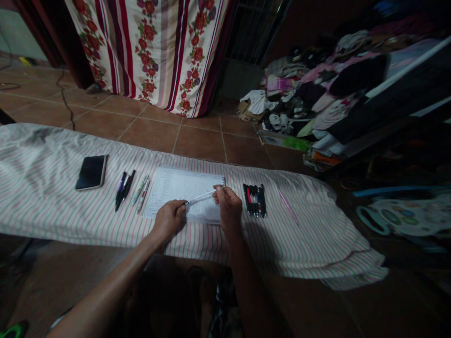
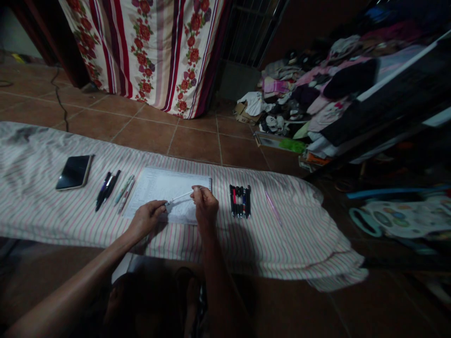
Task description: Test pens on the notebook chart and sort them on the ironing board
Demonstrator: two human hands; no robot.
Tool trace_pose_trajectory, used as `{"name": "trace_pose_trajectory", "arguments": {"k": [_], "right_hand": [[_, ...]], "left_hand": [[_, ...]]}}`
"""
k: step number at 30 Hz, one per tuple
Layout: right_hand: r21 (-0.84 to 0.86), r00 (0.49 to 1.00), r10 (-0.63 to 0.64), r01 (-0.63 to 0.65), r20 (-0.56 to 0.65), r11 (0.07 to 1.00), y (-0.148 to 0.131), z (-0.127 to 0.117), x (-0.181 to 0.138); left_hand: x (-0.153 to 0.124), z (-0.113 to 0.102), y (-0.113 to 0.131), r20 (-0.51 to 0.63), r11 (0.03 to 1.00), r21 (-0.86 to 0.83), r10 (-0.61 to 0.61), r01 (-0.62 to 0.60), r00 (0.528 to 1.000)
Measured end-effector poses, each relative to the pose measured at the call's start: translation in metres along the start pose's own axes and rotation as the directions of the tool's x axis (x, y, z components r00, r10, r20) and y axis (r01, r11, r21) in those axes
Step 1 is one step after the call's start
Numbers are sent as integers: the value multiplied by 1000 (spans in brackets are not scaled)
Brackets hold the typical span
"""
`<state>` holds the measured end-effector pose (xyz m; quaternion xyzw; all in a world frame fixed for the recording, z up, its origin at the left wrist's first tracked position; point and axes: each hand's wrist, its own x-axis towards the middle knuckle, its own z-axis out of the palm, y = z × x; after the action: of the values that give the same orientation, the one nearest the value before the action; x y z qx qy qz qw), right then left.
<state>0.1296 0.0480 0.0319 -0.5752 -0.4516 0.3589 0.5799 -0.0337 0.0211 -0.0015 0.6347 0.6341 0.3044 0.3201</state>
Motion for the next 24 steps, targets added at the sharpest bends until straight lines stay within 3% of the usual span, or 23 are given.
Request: {"name": "trace_pose_trajectory", "arguments": {"k": [13, 24], "right_hand": [[-53, 989, 46, -38, 142, 998, 6, 6, -3], [-154, 939, -65, 124, 339, 980, 11, 11, -9]], "left_hand": [[-2, -1, 5, 45, 995, -56, 81, -78, 996], [-2, 1, 4, 35, 985, -147, 101, -94, 994]]}}
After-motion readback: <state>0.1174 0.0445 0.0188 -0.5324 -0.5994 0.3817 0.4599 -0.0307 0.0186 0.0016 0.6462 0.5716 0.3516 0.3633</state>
